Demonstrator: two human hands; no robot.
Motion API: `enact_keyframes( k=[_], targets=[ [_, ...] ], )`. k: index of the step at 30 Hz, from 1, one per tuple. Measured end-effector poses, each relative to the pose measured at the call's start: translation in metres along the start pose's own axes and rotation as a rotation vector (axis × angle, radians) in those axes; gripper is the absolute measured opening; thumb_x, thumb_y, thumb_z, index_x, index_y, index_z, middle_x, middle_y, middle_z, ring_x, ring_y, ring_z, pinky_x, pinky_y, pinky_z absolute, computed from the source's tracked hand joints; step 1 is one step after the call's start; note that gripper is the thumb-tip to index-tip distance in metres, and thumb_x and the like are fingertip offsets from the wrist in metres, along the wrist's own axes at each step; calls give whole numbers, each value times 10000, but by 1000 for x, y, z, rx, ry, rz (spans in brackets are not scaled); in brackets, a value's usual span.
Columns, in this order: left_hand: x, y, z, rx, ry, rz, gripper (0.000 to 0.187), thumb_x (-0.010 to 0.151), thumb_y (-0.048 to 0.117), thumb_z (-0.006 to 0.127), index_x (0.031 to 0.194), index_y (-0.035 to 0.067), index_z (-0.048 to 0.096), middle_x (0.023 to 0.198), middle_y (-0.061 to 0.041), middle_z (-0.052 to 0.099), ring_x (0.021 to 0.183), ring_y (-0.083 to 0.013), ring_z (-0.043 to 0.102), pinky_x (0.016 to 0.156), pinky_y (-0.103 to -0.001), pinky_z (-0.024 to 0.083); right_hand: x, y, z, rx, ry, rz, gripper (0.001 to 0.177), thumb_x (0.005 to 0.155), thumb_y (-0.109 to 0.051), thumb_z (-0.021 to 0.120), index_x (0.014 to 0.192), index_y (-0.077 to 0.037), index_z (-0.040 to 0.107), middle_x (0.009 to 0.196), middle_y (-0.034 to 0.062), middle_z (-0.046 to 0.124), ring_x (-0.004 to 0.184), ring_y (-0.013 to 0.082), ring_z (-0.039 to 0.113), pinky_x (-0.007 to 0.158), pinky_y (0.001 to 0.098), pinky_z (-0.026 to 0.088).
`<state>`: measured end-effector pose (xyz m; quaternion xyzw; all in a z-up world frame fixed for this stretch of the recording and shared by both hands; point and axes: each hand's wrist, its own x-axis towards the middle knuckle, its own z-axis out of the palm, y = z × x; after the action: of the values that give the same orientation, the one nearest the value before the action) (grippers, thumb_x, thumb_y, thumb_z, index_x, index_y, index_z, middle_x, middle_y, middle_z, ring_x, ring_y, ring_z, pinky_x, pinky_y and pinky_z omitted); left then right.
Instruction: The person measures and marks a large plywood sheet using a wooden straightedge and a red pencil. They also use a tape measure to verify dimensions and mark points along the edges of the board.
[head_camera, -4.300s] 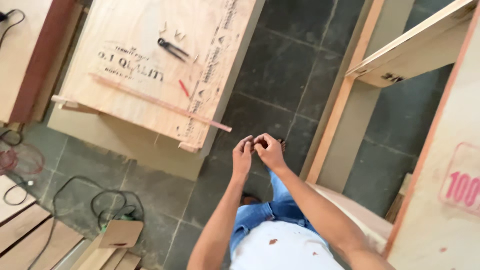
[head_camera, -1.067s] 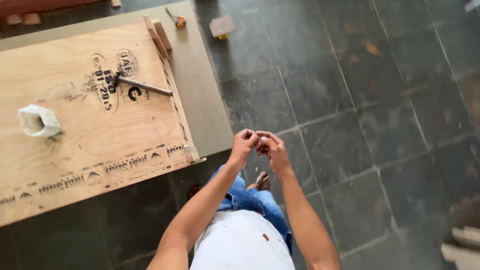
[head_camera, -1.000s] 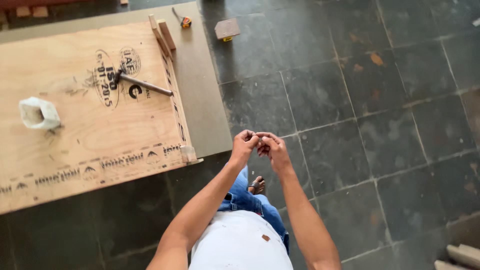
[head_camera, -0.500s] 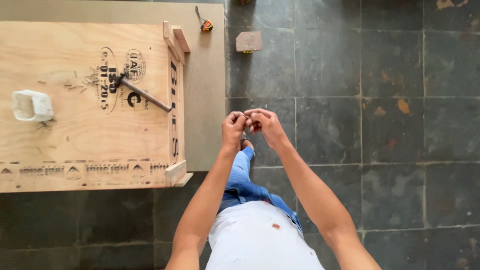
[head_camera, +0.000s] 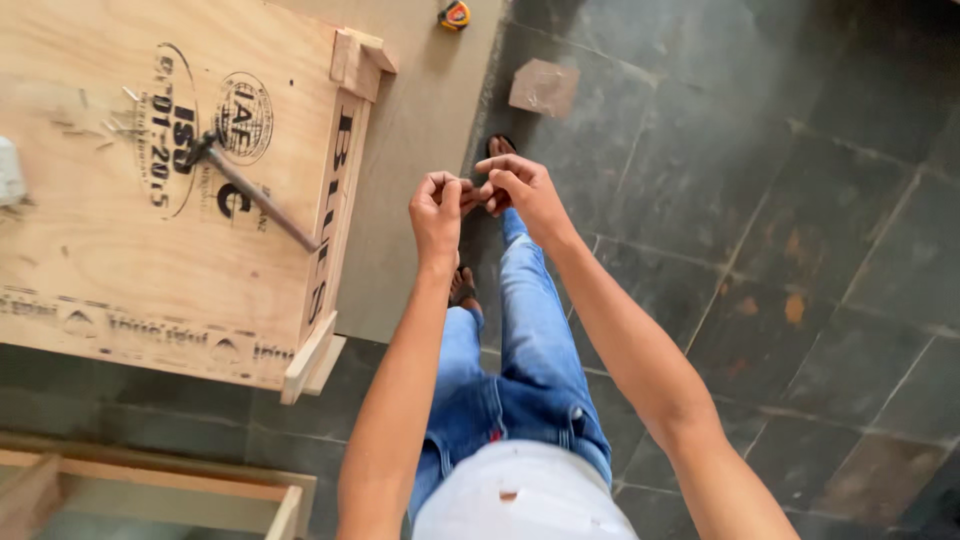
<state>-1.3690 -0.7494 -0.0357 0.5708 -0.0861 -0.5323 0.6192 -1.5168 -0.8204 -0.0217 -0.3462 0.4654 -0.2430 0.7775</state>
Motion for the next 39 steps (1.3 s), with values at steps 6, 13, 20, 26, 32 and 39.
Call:
enact_keyframes(
  k=[6,13,20,26,32,39],
  targets=[
    [190,-85,20,-48,255,-98,126,1031,106,573,958,6,589,871,-91,672,736,-169,704,719,-314,628,271,85,-109,-732,185,-111,350,903,-172,693,1229,-44,688,1001,103,766,828,169,733,770,322,587],
    [304,-181,12,-119,445,-266,147,1017,145,545,949,26,599,878,-74,681,754,-169,710,726,-292,605,509,171,-191,-1530,-106,-226,880,814,-287,860,1512,-96,361,1497,225,406,1199,446,581,961,485,528],
    [282,-283,-45,-51,620,-332,238,1024,165,566,870,-3,633,830,-68,677,747,-162,676,739,-304,602,620,214,-176,-1772,-289,-89,1024,673,-112,851,1559,-155,338,1636,236,209,1112,483,540,883,482,542],
    [166,-337,-88,-6,780,-373,289,1037,240,552,940,-6,669,889,-90,745,779,-180,738,760,-318,630,534,248,-160,-2042,-514,-458,849,712,-392,814,1377,12,475,1478,174,414,1344,361,526,935,433,538],
    [30,-285,-81,-5,749,-183,287,1017,257,604,1050,-18,677,984,-92,754,887,-171,739,811,-308,612,277,163,-45,-1496,-796,-151,748,748,-377,817,1391,-143,516,1215,146,633,1071,344,659,936,476,526],
    [-129,-141,-54,-61,931,-127,570,1015,459,475,1430,69,502,1393,-119,569,1302,-250,525,1063,-416,409,12,99,75,-1431,-1051,-511,584,852,-429,704,1343,-147,558,1026,116,760,972,398,665,858,518,501]
  ],
)
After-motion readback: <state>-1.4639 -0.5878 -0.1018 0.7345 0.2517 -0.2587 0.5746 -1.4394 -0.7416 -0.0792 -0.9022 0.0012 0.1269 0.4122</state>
